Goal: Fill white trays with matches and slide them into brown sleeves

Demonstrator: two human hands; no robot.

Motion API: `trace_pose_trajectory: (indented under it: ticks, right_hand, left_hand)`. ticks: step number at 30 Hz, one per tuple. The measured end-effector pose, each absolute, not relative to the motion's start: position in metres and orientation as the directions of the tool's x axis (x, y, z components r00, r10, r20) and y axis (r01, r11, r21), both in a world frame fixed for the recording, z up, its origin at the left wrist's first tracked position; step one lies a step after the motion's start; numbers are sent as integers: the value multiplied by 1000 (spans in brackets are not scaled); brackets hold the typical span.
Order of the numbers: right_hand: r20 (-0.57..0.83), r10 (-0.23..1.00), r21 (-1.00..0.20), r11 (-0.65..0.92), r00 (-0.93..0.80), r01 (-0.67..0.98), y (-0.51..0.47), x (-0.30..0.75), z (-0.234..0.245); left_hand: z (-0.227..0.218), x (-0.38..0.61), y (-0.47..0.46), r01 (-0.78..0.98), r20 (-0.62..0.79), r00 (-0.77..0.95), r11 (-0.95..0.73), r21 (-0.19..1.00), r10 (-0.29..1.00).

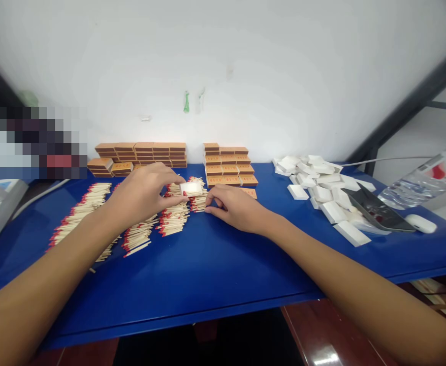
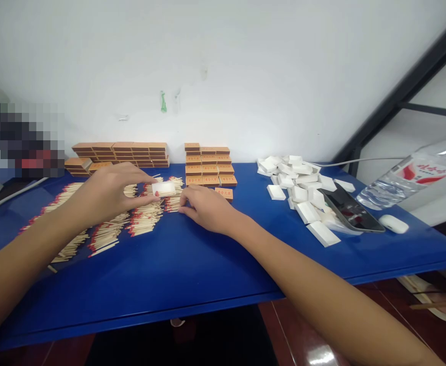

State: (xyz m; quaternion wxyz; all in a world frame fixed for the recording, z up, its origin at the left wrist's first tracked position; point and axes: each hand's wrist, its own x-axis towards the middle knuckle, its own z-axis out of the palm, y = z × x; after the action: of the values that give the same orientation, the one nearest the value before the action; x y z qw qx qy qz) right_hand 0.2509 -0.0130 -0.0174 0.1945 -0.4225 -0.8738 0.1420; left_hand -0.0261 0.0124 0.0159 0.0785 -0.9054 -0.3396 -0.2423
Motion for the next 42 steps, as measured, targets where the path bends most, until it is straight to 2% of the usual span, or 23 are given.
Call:
trace_pose_trajectory:
  ticks: [9,11,17,26,32,36,42]
  right_hand:
    - [144,811,-420,568,-566,708,-13,252,-14]
    - [170,803,-416,584,-571,697,-12,254,-12]
    - [373,764,-372,643,-526,670,-10,261,-3]
    - [398,717,-335,694,-572,637,-12,254,-16]
    - [484,706,-379,701,-516,604,-13,255,-12]
    - [413,729,-377,683,-546,626,-14,254,-14]
    - [245,770,-410,633,-589,657,-15,249,-23]
  left_hand:
    - [17,-26,12,654,489,652,-756,23,579]
    - [17,-26,12,657,478,655,-753,22,586]
    - [13,-21,9,648,450,662,-759,59,600]
    - [8,-1,-7,573,415,711,-810,126,568]
    - [13,-15,2,605,466,680,-792,79,566]
    - [19,-23,7,642,510,647,-766,39,567]
    - [20,-24,9,675,483,633,-737,36,604]
